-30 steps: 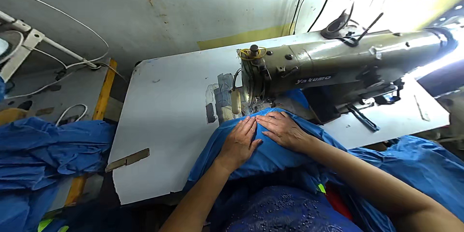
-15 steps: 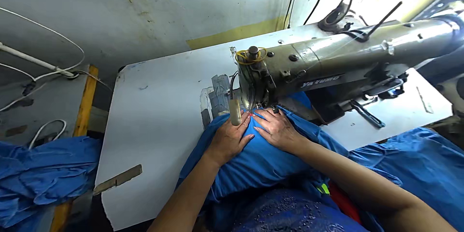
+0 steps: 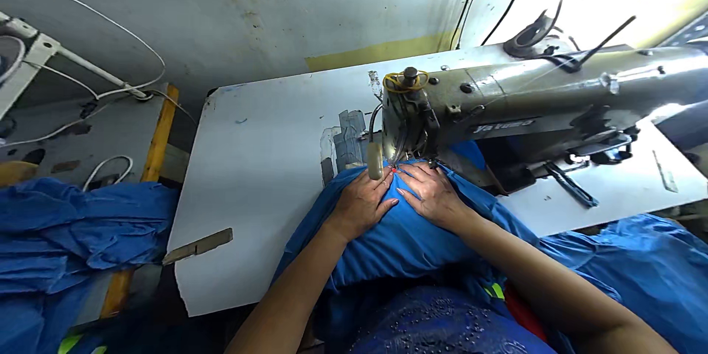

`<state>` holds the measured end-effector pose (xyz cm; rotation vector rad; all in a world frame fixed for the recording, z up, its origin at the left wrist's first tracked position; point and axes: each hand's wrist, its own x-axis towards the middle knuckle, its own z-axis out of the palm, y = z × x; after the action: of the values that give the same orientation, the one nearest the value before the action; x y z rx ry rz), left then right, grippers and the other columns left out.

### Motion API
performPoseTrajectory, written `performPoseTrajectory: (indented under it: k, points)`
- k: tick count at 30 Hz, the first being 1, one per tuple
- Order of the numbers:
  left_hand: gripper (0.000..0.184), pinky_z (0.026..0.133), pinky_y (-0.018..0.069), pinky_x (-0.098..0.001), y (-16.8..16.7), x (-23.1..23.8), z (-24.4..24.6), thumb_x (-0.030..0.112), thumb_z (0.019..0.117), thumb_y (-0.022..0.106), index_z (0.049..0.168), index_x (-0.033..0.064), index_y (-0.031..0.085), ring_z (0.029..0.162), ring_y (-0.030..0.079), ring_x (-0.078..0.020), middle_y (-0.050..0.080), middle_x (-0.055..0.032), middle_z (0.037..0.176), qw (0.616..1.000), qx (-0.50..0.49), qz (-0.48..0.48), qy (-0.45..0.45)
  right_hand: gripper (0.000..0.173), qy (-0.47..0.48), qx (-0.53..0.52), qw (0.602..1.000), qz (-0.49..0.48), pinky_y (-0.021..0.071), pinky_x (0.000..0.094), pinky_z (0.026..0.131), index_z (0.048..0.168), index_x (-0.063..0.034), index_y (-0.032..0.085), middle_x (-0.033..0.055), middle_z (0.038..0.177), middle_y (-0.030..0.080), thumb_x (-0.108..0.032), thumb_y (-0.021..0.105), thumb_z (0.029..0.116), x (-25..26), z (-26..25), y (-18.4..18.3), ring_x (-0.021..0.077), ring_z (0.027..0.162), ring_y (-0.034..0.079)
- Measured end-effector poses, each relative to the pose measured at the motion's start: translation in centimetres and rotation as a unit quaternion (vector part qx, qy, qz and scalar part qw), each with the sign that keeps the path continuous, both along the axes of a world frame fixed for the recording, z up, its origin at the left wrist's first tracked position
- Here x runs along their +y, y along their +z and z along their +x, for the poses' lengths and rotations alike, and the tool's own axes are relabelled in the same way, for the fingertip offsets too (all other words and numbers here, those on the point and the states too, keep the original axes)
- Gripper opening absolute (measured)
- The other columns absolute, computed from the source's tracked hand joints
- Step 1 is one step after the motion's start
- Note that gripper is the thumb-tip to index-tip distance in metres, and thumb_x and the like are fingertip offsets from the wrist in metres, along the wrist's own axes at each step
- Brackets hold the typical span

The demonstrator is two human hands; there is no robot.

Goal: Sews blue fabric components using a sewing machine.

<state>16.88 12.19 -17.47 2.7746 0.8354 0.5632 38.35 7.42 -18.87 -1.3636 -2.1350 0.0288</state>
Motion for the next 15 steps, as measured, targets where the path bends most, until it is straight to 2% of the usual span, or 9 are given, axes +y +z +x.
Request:
performPoseTrajectory:
  k: [9, 13, 15]
  points:
    - [0.054, 0.116, 0.0415, -0.0452, -0.2, 0.0, 0.3, 0.041, 0.1066, 0.043, 0.137, 0.0023, 0.064, 0.139, 0.054, -0.0275, 0.061, -0.0119, 0.145, 1.0, 0.002, 0.009, 0.011, 0.042, 0.007, -0.001, 1.0, 0.006, 0.0499, 0.0536, 0.096, 0.121, -0.002, 0.073, 0.0124, 0.131, 0.069, -0.032, 0.049, 0.105, 0.0, 0.1, -0.4, 0.0338, 0.12, 0.064]
    - [0.053, 0.115, 0.0422, -0.0459, 0.0, -0.1, 0.3, 0.039, 0.1057, 0.045, 0.137, 0.0017, 0.064, 0.138, 0.055, -0.0287, 0.061, -0.0121, 0.145, 1.0, -0.001, 0.009, 0.011, 0.041, 0.028, -0.001, 0.999, -0.033, 0.0479, 0.0532, 0.103, 0.125, -0.0009, 0.07, 0.0154, 0.136, 0.066, -0.03, 0.049, 0.1059, -0.6, 0.9, 0.7, 0.0342, 0.127, 0.061]
    - [0.051, 0.115, 0.042, -0.0465, 0.1, -0.1, 0.3, 0.037, 0.1059, 0.046, 0.138, 0.0012, 0.063, 0.138, 0.055, -0.0289, 0.061, -0.0123, 0.145, 1.0, 0.002, 0.003, 0.012, 0.038, 0.012, 0.014, 0.999, -0.033, 0.0479, 0.0525, 0.107, 0.127, -0.0032, 0.07, 0.0171, 0.139, 0.063, -0.027, 0.053, 0.1041, -1.7, 2.0, 1.5, 0.0342, 0.129, 0.06]
